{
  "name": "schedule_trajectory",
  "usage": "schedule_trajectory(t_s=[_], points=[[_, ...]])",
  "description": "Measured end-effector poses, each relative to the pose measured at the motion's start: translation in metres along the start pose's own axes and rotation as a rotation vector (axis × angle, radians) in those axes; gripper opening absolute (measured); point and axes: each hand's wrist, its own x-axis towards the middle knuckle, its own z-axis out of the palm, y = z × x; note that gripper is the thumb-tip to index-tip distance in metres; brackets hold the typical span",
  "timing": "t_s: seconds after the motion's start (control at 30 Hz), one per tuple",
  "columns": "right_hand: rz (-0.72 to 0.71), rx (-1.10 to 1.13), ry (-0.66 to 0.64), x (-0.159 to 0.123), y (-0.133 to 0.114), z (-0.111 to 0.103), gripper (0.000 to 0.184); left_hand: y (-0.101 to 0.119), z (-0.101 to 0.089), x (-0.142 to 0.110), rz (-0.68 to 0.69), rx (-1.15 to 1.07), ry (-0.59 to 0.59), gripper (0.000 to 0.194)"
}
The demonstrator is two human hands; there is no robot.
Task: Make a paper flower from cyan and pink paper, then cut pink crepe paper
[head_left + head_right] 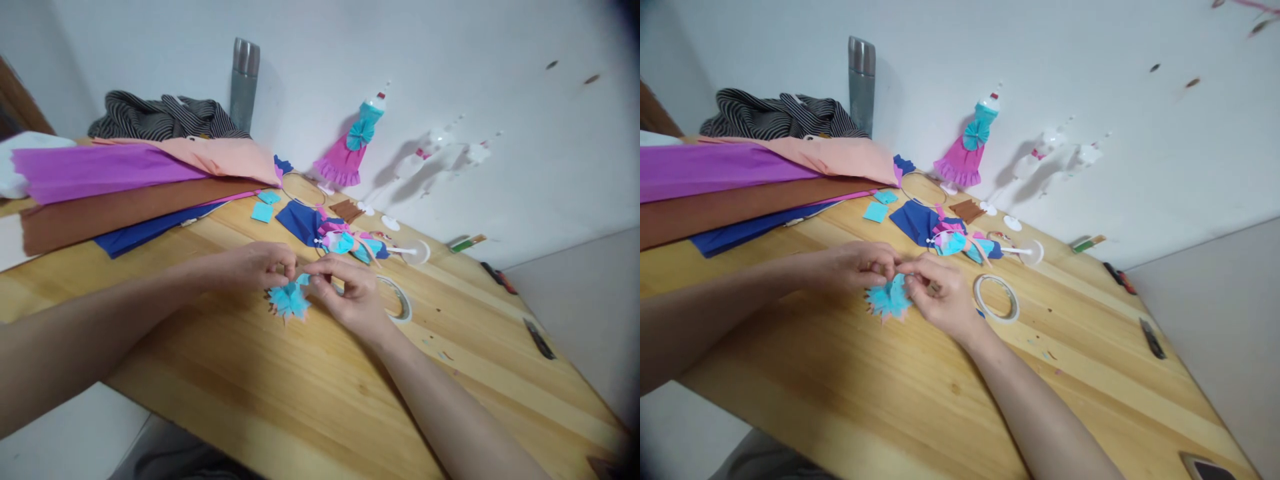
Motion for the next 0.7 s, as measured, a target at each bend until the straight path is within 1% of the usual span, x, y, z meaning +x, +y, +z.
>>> schedule_trajectory(t_s=[0.1,0.17,0.23,0.3,0.37,0.47,0.53,0.6,0.7], points=[[0.127,0.081,-0.003,-0.001,0.001,0.002,0.015,0.002,-0.002,0.000,-0.066,-0.081,-0.033,0.020],[0.237,0.223,-0.006,-0.002,0.002,0.003,0.013,0.002,-0.002,0.001,-0.062,-0.156,-0.061,0.030],[0.355,0.387,0.000,-0.004,0.004,0.005,0.012,0.001,-0.001,0.002,-0.037,-0.180,-0.090,0.035],[0.440,0.509,0.018,-0.004,0.005,0.006,0.011,0.001,-0.001,0.001,-0.029,-0.140,-0.110,0.030],[0.486,0.581,0.026,-0.004,0.007,0.006,0.010,0.004,-0.002,0.000,-0.021,-0.093,-0.098,0.023],[0.509,0.641,0.056,-0.001,0.008,0.004,0.010,0.012,-0.004,-0.003,0.026,-0.115,-0.127,0.021],[0.499,0.628,0.102,0.000,0.008,0.003,0.010,0.016,-0.005,-0.004,0.017,-0.126,-0.140,0.026],[0.451,0.576,0.157,0.000,0.009,0.001,0.010,0.016,-0.004,-0.004,-0.002,-0.107,-0.149,0.028],[0.329,0.500,0.264,-0.001,0.009,-0.002,0.013,0.011,-0.002,-0.004,0.002,-0.052,-0.128,0.024]])
